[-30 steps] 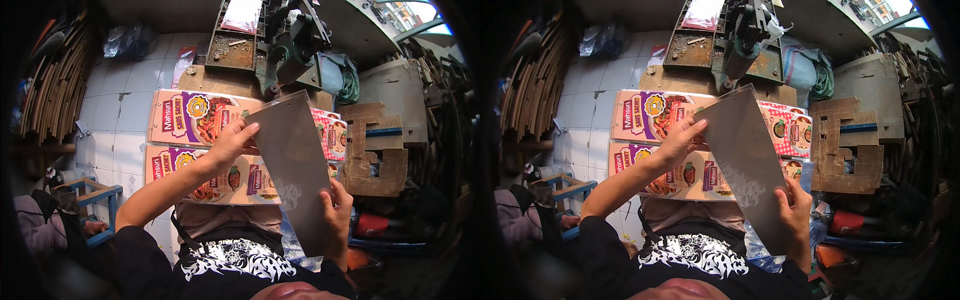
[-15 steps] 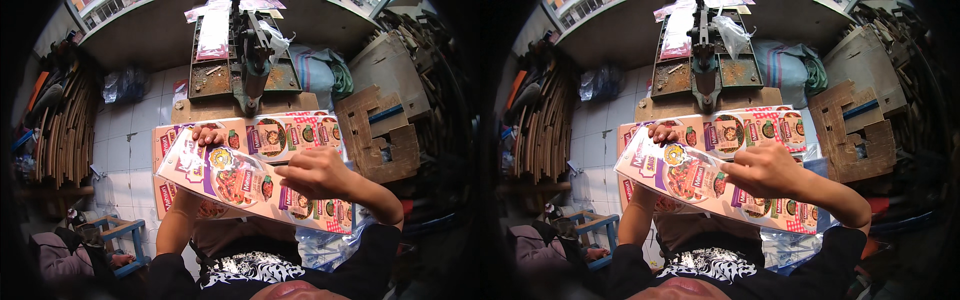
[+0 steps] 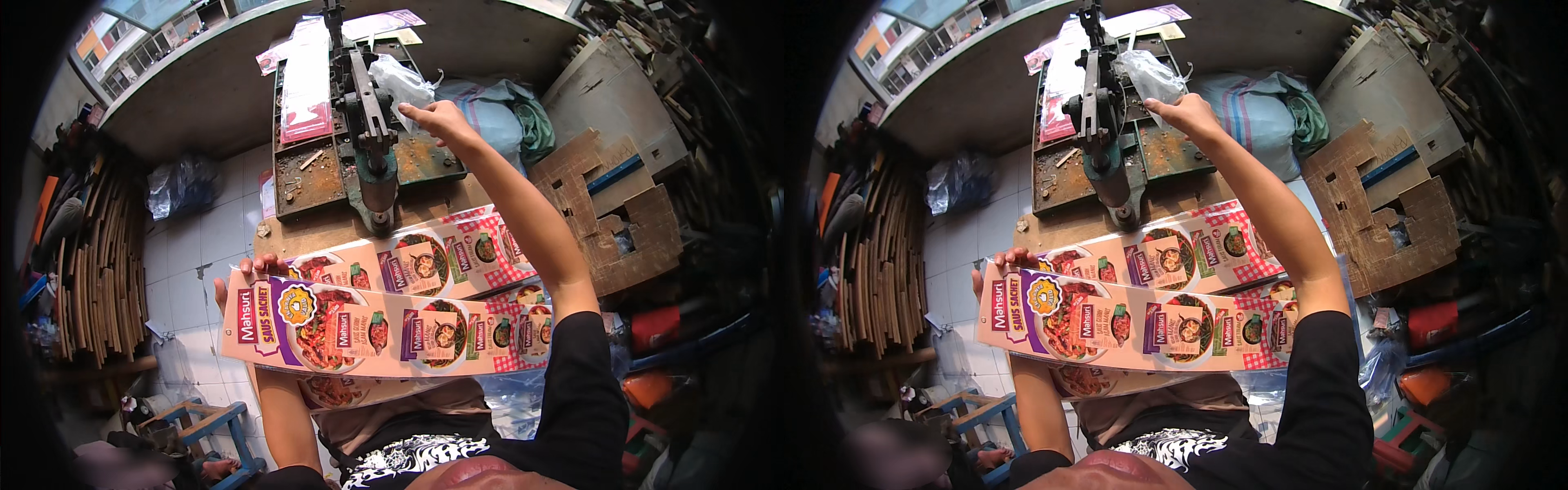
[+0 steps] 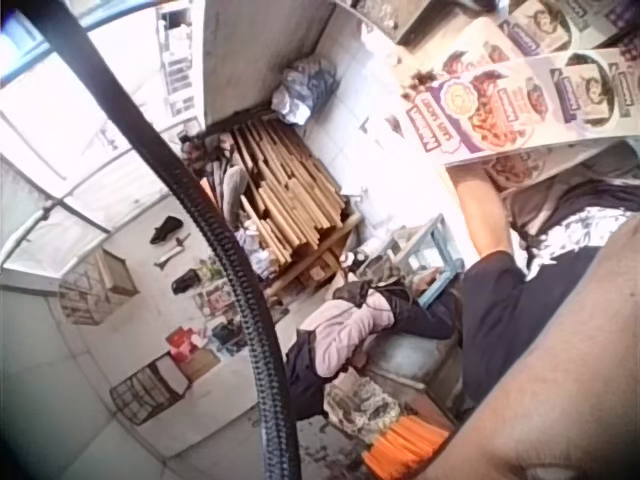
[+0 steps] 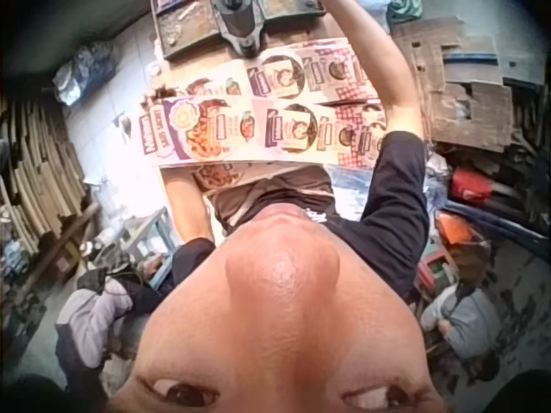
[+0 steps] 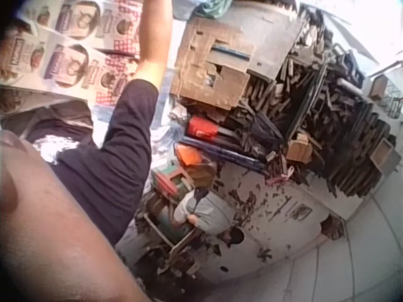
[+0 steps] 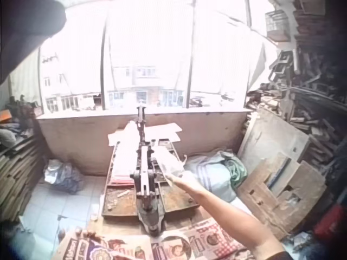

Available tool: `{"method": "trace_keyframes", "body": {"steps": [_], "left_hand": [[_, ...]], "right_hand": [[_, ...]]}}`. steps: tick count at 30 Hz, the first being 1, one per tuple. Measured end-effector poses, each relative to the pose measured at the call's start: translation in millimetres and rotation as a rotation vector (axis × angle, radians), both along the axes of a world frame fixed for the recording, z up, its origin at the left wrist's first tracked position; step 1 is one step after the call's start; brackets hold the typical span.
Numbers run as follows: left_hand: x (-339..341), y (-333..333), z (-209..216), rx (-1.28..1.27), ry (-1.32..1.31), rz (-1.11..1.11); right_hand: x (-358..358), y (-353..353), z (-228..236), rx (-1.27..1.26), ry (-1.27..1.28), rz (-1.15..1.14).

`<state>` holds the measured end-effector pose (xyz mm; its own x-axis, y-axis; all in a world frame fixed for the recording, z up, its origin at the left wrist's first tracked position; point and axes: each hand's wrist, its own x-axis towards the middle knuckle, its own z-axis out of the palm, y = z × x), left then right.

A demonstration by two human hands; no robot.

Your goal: The person attaches metallic eyelets to cardboard sheets using a manual punch machine. They retrieve eyelets from a plastic bag, place them into the machine, and punch them into the corners of the food product cardboard sheets.

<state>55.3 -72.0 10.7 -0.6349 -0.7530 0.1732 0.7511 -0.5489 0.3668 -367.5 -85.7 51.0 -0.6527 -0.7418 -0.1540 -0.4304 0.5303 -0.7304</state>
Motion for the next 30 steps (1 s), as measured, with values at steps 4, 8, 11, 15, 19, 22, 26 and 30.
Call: {"method": "trace_keyframes", "body": {"steps": [4,8,11,15,19,22,26,30], "left_hand": [[20.7,-20.7,21.4,-0.040,-0.357,-0.059],[33.1,-38.4,37.1,-0.358,-0.925,-0.143],[47.3,-50.4,38.8,-0.475,-1.196,-0.177],[29.5,-59.4,41.0,-0.703,-1.366,0.014],[40.4,-68.3,47.6,-1.237,-1.680,0.002],[27.8,-69.0,40.8,-1.364,-1.640,-0.009],[27.8,-57.6,52.8,-1.330,-1.677,-0.024],[29.1,-41.3,55.8,-1.445,-1.566,0.324]], "right_hand": [[-19.9,-33.3,-9.7,-0.233,-0.093,-0.172],[-45.0,-55.9,1.1,-0.369,0.018,-0.304],[-23.8,-65.0,27.0,-0.486,0.178,-0.267],[-50.7,-90.9,41.6,-0.662,0.313,-0.065],[-27.3,-104.8,108.0,-0.785,0.013,0.073],[-53.4,-70.0,159.4,-0.595,-0.020,0.205],[-74.3,-17.6,236.2,-0.383,0.181,0.404],[-47.4,56.3,305.0,-0.351,0.221,0.561]]}}
